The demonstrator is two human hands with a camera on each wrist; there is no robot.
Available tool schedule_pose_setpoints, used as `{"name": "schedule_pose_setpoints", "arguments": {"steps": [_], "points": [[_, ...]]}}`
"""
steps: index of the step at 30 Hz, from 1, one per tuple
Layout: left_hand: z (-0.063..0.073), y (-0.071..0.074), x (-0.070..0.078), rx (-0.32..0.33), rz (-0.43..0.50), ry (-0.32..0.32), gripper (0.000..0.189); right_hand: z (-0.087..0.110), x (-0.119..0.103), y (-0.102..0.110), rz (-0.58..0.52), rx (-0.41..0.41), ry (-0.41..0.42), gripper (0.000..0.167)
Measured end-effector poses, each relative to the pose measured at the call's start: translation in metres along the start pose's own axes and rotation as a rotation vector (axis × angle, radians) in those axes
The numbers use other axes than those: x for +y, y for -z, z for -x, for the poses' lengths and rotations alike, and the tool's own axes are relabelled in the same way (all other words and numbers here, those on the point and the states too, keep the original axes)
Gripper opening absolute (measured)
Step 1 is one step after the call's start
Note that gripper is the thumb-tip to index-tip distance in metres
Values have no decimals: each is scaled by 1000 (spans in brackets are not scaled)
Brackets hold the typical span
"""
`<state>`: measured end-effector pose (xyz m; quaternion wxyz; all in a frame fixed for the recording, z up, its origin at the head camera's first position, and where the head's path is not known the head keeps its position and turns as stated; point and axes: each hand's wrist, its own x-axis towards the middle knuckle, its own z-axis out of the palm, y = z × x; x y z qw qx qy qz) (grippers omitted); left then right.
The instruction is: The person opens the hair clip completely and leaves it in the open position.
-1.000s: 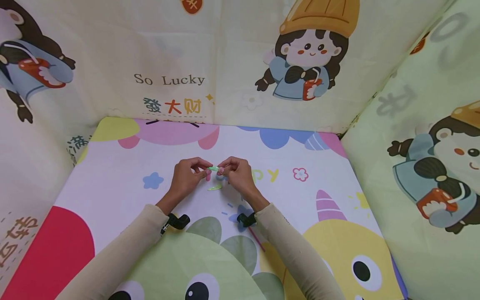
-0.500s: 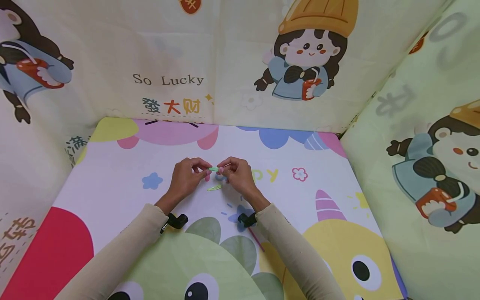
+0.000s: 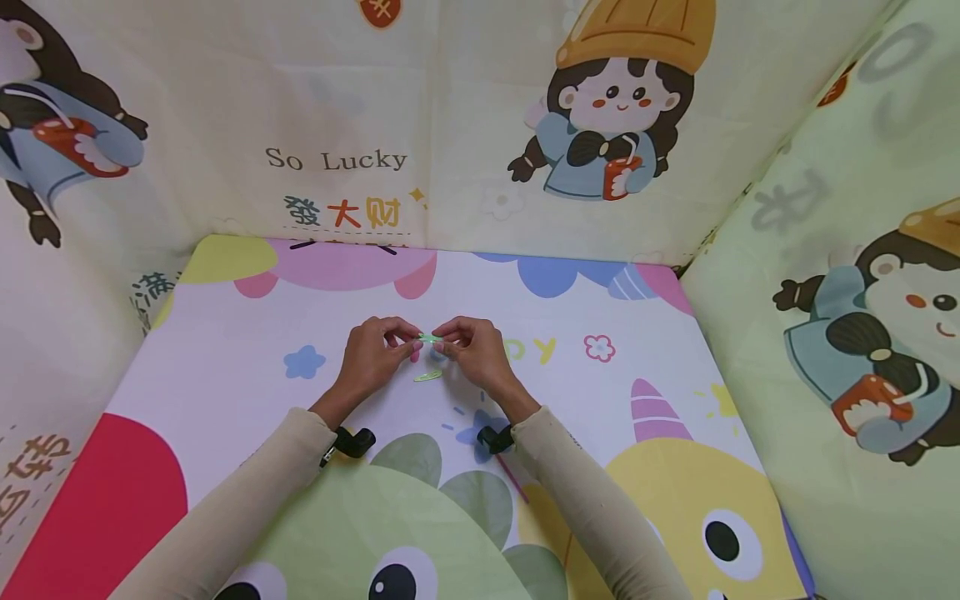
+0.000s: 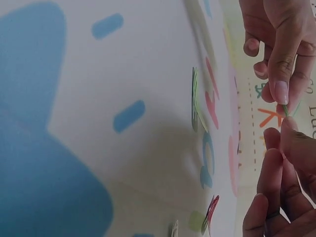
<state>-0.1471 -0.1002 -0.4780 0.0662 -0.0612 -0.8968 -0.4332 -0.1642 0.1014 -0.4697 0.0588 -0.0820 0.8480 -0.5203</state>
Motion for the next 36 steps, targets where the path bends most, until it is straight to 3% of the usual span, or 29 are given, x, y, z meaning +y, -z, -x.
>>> {"name": "schedule_pose_setpoints", "arguments": {"steps": [15, 36], "points": [[-2, -3, -1, 11, -59, -37, 16, -2, -2, -3, 149, 53, -2, 13], [-4, -3, -9, -45, -113, -20, 14, -6, 1, -10, 307, 51, 1, 10]]}}
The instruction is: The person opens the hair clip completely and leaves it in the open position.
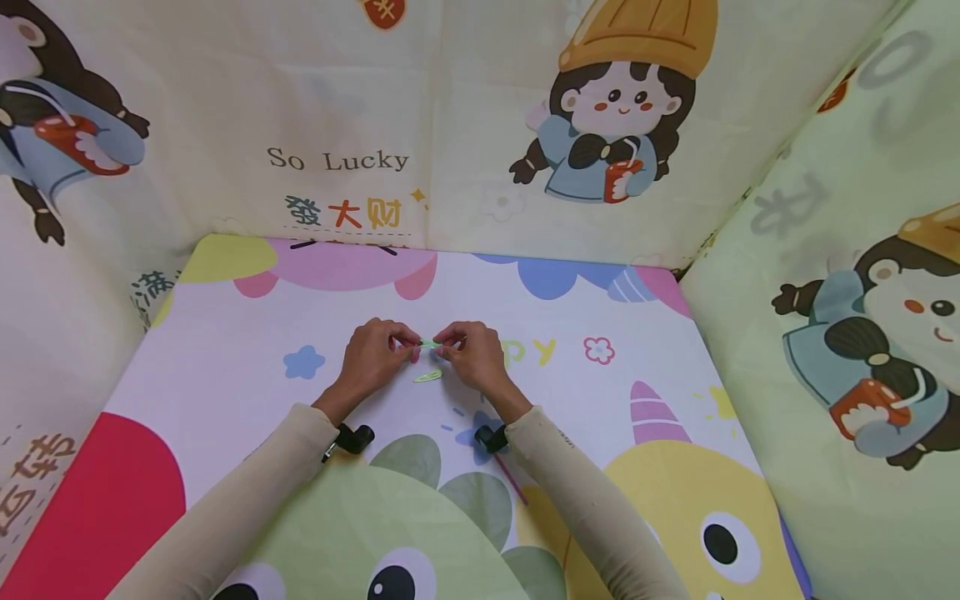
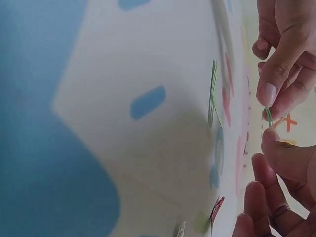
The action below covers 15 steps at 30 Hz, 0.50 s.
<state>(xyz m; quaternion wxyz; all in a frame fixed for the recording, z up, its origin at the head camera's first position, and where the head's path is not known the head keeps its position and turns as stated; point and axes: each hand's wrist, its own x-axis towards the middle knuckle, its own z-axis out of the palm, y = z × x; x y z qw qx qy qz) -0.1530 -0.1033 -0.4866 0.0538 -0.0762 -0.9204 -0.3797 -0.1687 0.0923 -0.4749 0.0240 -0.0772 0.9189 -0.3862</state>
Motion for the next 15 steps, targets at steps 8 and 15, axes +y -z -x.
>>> {"name": "schedule_pose_setpoints", "arguments": {"steps": [8, 15], "points": [[-1, 0, -2, -22, -15, 3, 14, 0, 0, -1, 20, -11, 2, 9], [-1, -1, -1, -41, -23, 18, 11, 2, -1, -3, 44, -33, -29, 8]]}}
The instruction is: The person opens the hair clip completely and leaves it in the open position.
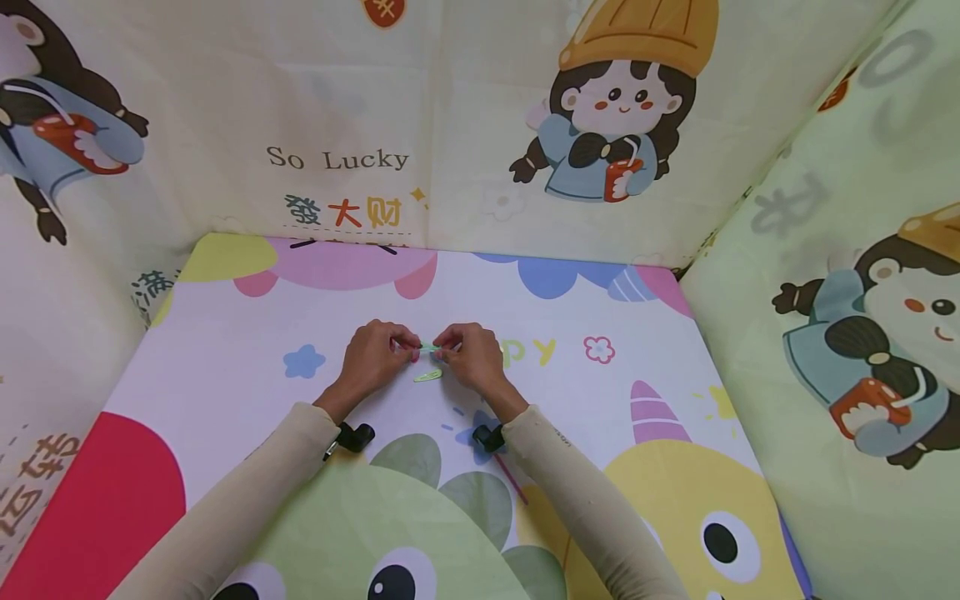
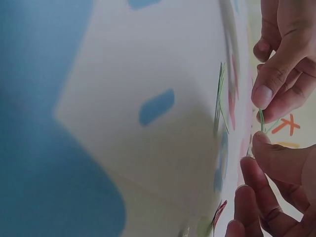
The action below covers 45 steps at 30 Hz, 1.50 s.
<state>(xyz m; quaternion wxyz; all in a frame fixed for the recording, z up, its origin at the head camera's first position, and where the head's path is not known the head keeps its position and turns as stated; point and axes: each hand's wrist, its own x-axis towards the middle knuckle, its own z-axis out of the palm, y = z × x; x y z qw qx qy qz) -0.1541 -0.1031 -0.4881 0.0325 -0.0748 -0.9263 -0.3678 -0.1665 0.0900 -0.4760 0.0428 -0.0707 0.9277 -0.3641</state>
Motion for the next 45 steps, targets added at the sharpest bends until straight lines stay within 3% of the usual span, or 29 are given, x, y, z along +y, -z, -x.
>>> {"name": "schedule_pose_setpoints", "arguments": {"steps": [17, 45], "points": [[-2, -5, -3, -23, -32, 19, 7, -2, 0, -4, 96, -30, -56, 7], [-6, -11, -7, -56, -60, 18, 6, -5, 1, -8, 145, -14, -27, 6]]}}
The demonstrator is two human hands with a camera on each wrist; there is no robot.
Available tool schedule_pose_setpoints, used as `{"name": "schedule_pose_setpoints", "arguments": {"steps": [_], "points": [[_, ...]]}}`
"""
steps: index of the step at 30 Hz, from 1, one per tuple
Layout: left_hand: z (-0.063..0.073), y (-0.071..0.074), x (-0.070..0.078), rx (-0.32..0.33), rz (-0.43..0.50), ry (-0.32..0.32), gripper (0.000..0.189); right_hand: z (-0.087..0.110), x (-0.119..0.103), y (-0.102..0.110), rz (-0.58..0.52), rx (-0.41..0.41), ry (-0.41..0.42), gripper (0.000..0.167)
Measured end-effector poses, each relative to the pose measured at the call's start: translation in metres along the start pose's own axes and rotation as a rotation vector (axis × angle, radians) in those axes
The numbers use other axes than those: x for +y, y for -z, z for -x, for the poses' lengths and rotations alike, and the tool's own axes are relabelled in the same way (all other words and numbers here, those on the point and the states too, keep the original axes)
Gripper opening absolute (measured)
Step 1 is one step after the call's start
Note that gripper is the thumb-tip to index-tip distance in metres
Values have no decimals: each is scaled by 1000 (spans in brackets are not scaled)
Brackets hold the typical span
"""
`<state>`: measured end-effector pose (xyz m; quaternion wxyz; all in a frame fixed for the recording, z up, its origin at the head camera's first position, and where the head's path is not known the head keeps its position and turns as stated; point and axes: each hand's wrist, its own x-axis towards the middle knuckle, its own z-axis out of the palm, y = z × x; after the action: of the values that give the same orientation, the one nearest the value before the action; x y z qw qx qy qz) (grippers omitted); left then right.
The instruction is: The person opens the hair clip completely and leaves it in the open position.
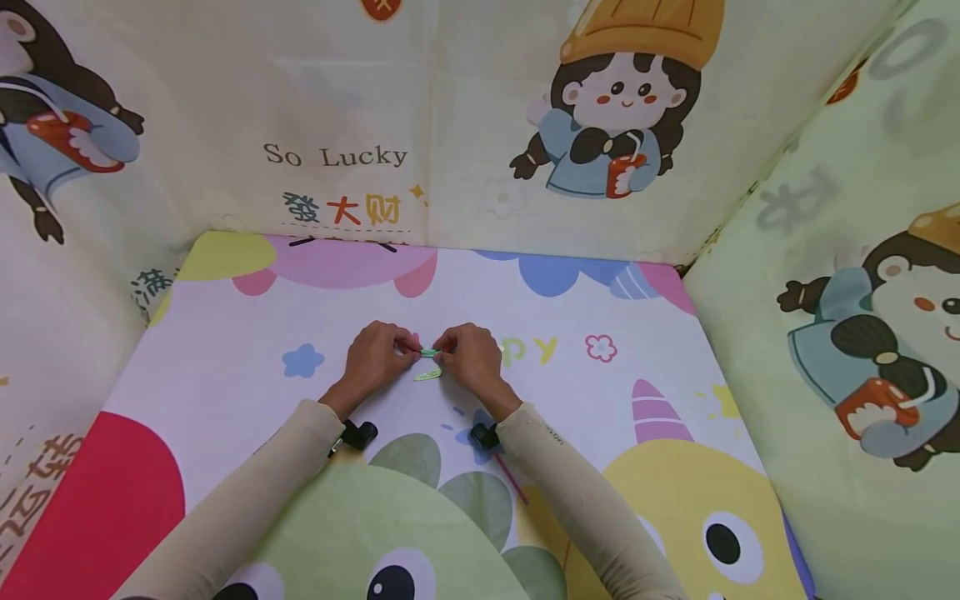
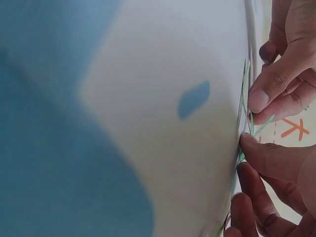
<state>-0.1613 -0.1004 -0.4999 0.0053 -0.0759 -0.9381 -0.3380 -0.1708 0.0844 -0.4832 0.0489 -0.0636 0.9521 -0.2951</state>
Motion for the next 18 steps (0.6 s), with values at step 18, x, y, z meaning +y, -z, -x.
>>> {"name": "schedule_pose_setpoints", "arguments": {"steps": [18], "points": [[3, 3, 1, -16, 0, 37, 12, 3, 4, 0, -43, 18, 16, 13]]}}
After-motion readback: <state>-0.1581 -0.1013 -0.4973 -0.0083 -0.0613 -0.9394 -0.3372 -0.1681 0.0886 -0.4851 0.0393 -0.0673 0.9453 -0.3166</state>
